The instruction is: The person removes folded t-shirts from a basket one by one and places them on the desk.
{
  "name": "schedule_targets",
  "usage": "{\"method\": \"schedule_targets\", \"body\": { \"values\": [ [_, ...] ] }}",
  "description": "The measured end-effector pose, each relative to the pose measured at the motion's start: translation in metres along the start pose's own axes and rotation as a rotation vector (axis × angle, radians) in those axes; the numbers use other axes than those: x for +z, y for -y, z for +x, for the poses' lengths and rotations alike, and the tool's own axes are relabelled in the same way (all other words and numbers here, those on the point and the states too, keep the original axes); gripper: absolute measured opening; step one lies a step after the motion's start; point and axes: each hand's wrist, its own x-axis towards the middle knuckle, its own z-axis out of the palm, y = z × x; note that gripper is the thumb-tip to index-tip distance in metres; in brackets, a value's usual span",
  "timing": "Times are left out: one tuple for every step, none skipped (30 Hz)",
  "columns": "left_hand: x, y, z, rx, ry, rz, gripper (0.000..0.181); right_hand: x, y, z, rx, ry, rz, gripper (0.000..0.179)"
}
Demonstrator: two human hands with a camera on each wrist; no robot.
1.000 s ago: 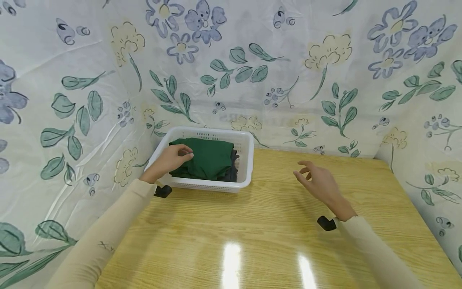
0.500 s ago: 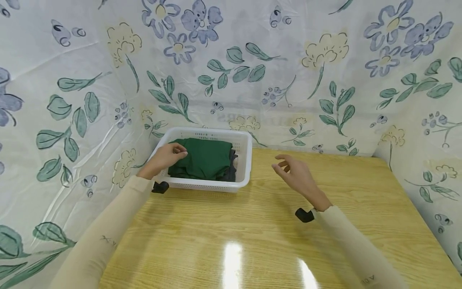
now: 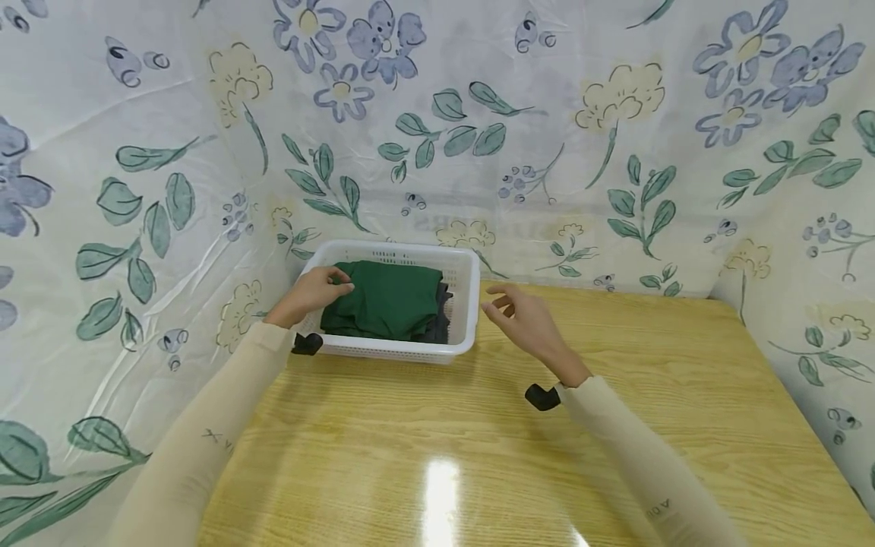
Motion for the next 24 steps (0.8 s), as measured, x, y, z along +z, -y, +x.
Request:
{"method": "schedule_targets", "body": {
  "values": [
    [0.000,0.000,0.001,-0.004,0.009,-0.004,0.048,0.002,0.002,0.002,-0.004,0.001,0.002,0.044],
    [-0.001,0.001,0.003,-0.006,0.016,-0.006,0.048,0.004,0.004,0.004,-0.010,0.003,0.004,0.043],
    [-0.001,0.001,0.004,-0.008,0.024,-0.010,0.048,0.005,0.006,0.006,-0.012,0.005,0.007,0.043],
    [-0.001,0.001,0.004,-0.008,0.030,-0.013,0.048,0.007,0.008,0.009,-0.017,0.006,0.009,0.042],
    [-0.001,0.001,0.005,-0.011,0.036,-0.013,0.048,0.008,0.009,0.011,-0.021,0.004,0.009,0.041],
    [-0.002,0.002,0.006,-0.012,0.040,-0.012,0.048,0.010,0.011,0.013,-0.025,0.005,0.013,0.040],
    [-0.002,0.003,0.007,-0.015,0.044,-0.016,0.048,0.012,0.012,0.015,-0.026,0.006,0.016,0.039],
    [-0.002,0.004,0.008,-0.015,0.047,-0.018,0.049,0.014,0.013,0.017,-0.024,0.008,0.017,0.038],
    [-0.002,0.005,0.008,-0.019,0.050,-0.021,0.049,0.016,0.014,0.020,-0.023,0.010,0.020,0.038],
    [-0.003,0.006,0.008,-0.021,0.052,-0.024,0.049,0.019,0.015,0.022,-0.026,0.012,0.022,0.037],
    [-0.003,0.006,0.009,-0.024,0.055,-0.027,0.049,0.021,0.017,0.024,-0.031,0.015,0.027,0.036],
    [-0.003,0.007,0.009,-0.025,0.058,-0.029,0.050,0.023,0.018,0.027,-0.034,0.020,0.034,0.035],
    [-0.004,0.008,0.009,-0.027,0.061,-0.035,0.050,0.026,0.020,0.029,-0.039,0.023,0.038,0.034],
    [-0.005,0.008,0.009,-0.029,0.066,-0.041,0.049,0.028,0.022,0.031,-0.044,0.029,0.044,0.033],
    [-0.005,0.008,0.009,-0.032,0.072,-0.051,0.049,0.030,0.024,0.033,-0.053,0.035,0.051,0.032],
    [-0.006,0.007,0.009,-0.033,0.080,-0.056,0.049,0.032,0.026,0.034,-0.064,0.040,0.054,0.032],
    [-0.007,0.007,0.009,-0.037,0.087,-0.063,0.049,0.034,0.029,0.036,-0.070,0.046,0.056,0.033],
    [-0.007,0.007,0.009,-0.040,0.095,-0.073,0.049,0.036,0.031,0.038,-0.073,0.054,0.060,0.033],
    [-0.008,0.007,0.009,-0.046,0.103,-0.089,0.049,0.038,0.033,0.040,-0.075,0.061,0.058,0.034],
    [-0.009,0.007,0.010,-0.051,0.112,-0.099,0.049,0.039,0.036,0.042,-0.074,0.069,0.054,0.035],
    [-0.010,0.007,0.009,-0.056,0.119,-0.110,0.049,0.041,0.038,0.044,-0.071,0.078,0.053,0.036],
    [-0.011,0.007,0.009,-0.061,0.127,-0.120,0.049,0.042,0.040,0.046,-0.064,0.091,0.055,0.037],
    [-0.012,0.008,0.010,-0.068,0.132,-0.134,0.049,0.044,0.042,0.048,-0.052,0.104,0.060,0.037],
    [-0.013,0.008,0.010,-0.072,0.140,-0.147,0.049,0.045,0.044,0.050,-0.042,0.119,0.066,0.038]
  ]
}}
